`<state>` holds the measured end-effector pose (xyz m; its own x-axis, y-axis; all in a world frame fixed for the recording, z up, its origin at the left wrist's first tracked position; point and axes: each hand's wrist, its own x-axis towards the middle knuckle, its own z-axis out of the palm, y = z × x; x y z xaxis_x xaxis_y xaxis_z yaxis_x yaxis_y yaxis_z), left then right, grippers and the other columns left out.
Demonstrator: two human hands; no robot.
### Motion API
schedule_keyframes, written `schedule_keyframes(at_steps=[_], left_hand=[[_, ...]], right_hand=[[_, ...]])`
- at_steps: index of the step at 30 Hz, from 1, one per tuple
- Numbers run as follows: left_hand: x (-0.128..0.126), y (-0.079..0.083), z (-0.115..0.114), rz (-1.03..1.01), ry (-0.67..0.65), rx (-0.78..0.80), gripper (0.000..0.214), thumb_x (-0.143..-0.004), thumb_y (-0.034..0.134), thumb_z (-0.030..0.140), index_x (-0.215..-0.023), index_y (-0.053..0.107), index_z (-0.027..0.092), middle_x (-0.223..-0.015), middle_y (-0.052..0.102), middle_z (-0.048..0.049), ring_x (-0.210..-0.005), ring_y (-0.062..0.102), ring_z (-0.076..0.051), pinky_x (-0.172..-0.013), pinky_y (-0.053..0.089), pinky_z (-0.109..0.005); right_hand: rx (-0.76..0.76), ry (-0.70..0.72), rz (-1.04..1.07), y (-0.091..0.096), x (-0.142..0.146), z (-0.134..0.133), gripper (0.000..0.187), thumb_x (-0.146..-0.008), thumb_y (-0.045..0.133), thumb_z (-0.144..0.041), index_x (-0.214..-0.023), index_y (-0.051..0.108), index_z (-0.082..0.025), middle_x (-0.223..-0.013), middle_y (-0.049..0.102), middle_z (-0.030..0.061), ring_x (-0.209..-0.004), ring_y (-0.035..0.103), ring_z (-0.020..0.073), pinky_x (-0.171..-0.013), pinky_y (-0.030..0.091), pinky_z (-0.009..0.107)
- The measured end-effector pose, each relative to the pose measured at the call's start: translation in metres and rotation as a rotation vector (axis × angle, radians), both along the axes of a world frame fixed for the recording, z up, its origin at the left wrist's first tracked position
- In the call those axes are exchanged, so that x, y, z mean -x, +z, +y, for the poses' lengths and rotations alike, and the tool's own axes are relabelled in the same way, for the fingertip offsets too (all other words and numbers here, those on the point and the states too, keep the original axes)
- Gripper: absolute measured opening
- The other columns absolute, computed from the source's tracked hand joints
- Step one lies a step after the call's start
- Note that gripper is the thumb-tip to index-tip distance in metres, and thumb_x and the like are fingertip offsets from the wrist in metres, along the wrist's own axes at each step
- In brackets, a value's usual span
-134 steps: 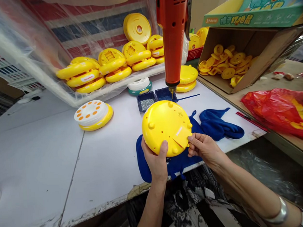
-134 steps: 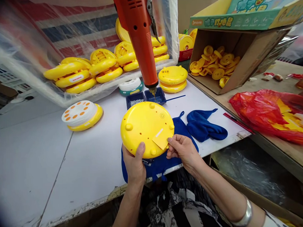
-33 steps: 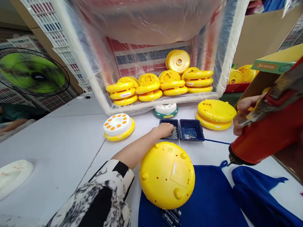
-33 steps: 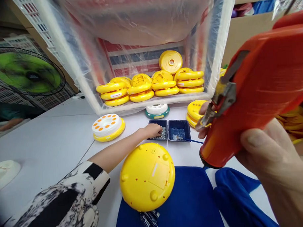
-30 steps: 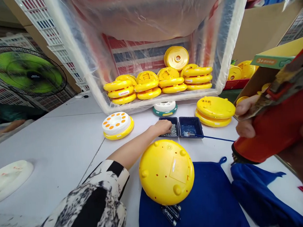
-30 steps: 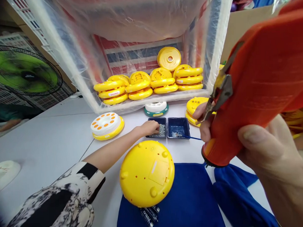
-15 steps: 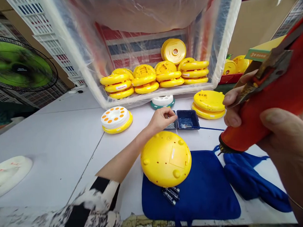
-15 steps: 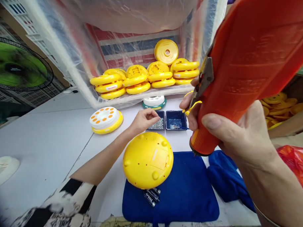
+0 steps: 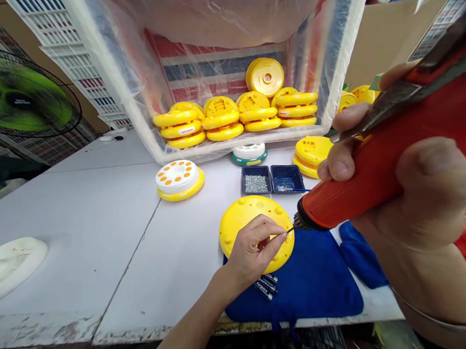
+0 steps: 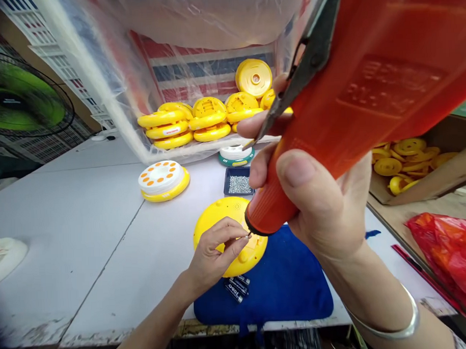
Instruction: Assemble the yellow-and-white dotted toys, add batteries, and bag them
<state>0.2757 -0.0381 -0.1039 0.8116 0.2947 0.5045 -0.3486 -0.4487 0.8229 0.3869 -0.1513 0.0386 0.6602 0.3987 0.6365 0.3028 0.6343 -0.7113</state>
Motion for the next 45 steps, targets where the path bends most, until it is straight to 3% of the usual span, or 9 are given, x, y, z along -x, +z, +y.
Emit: schedule_keyframes(at_steps=[6,15,19,22,24,29,39,45], left_hand=[[0.003,-0.003,-0.005,-0.038,-0.008,0.040,0.007,-0.089,0.066,0.013,-0.088,0.073,0.013,-0.083,0.065,-0.0074,-0.068,0.057,-0.012,-0.057,0.043,-0.021],[0.001,-0.004,-0.010,0.020,-0.022,0.110,0.004,-0.085,0.073,0.019,-0.086,0.073,0.015,-0.082,0.066,-0.0044,-0.062,0.054,-0.009,-0.055,0.042,-0.021],[0.003,-0.002,0.001,0.158,0.064,-0.046,0.020,-0.084,0.075,0.022,-0.103,0.071,0.018,-0.093,0.070,-0.0049,-0.064,0.058,-0.011,-0.060,0.049,-0.023],[-0.002,-0.005,0.014,0.199,0.125,-0.301,0.017,-0.092,0.063,0.021,-0.106,0.071,0.019,-0.106,0.073,-0.0079,-0.093,0.067,-0.020,-0.085,0.055,-0.035],[-0.008,-0.010,0.022,0.211,0.102,-0.492,0.019,-0.096,0.057,0.022,-0.108,0.072,0.019,-0.117,0.071,-0.0093,-0.109,0.065,-0.024,-0.098,0.052,-0.044],[-0.019,-0.027,0.031,0.252,0.017,-0.791,0.022,-0.098,0.054,0.023,-0.111,0.072,0.018,-0.129,0.067,-0.0107,-0.122,0.061,-0.027,-0.105,0.049,-0.049],[-0.018,-0.029,0.029,0.239,0.018,-0.812,0.023,-0.098,0.053,0.022,-0.114,0.071,0.017,-0.128,0.067,-0.0110,-0.123,0.060,-0.025,-0.107,0.048,-0.048],[-0.018,-0.028,0.028,0.244,0.020,-0.805,0.024,-0.098,0.053,0.022,-0.113,0.071,0.016,-0.128,0.067,-0.0118,-0.122,0.061,-0.026,-0.106,0.049,-0.048]], right_hand=[[0.034,0.040,0.040,-0.008,0.005,-0.001,0.025,-0.071,0.081,-0.035,-0.091,0.065,-0.033,-0.094,0.067,-0.0030,-0.055,0.052,0.0150,-0.051,0.049,0.032],[0.025,0.054,0.010,-0.013,0.002,-0.007,0.024,-0.074,0.081,-0.036,-0.093,0.066,-0.034,-0.099,0.069,-0.0038,-0.059,0.055,0.0148,-0.050,0.044,0.030],[0.028,0.066,-0.072,-0.021,-0.006,-0.006,0.016,-0.077,0.081,-0.034,-0.080,0.067,-0.027,-0.099,0.071,-0.0016,-0.058,0.056,0.0121,-0.052,0.048,0.030],[0.010,0.060,-0.135,-0.034,-0.016,-0.003,0.011,-0.081,0.078,-0.030,-0.081,0.068,-0.024,-0.099,0.071,0.0009,-0.060,0.061,0.0139,-0.054,0.051,0.032],[0.004,0.043,-0.149,-0.044,-0.024,0.001,0.009,-0.081,0.077,-0.028,-0.084,0.069,-0.026,-0.096,0.072,0.0014,-0.062,0.064,0.0166,-0.056,0.052,0.034],[0.074,-0.051,-0.170,-0.066,-0.033,0.009,0.009,-0.080,0.076,-0.035,-0.080,0.069,-0.029,-0.092,0.074,0.0007,-0.062,0.065,0.0193,-0.056,0.054,0.036],[0.178,-0.104,-0.181,-0.084,-0.038,0.011,0.022,-0.081,0.074,-0.047,-0.075,0.065,-0.027,-0.091,0.073,0.0047,-0.082,0.070,0.0254,-0.072,0.058,0.040],[0.168,-0.086,-0.162,-0.089,-0.037,0.013,0.019,-0.080,0.075,-0.044,-0.082,0.064,-0.028,-0.099,0.072,0.0035,-0.065,0.066,0.0204,-0.059,0.057,0.037]])
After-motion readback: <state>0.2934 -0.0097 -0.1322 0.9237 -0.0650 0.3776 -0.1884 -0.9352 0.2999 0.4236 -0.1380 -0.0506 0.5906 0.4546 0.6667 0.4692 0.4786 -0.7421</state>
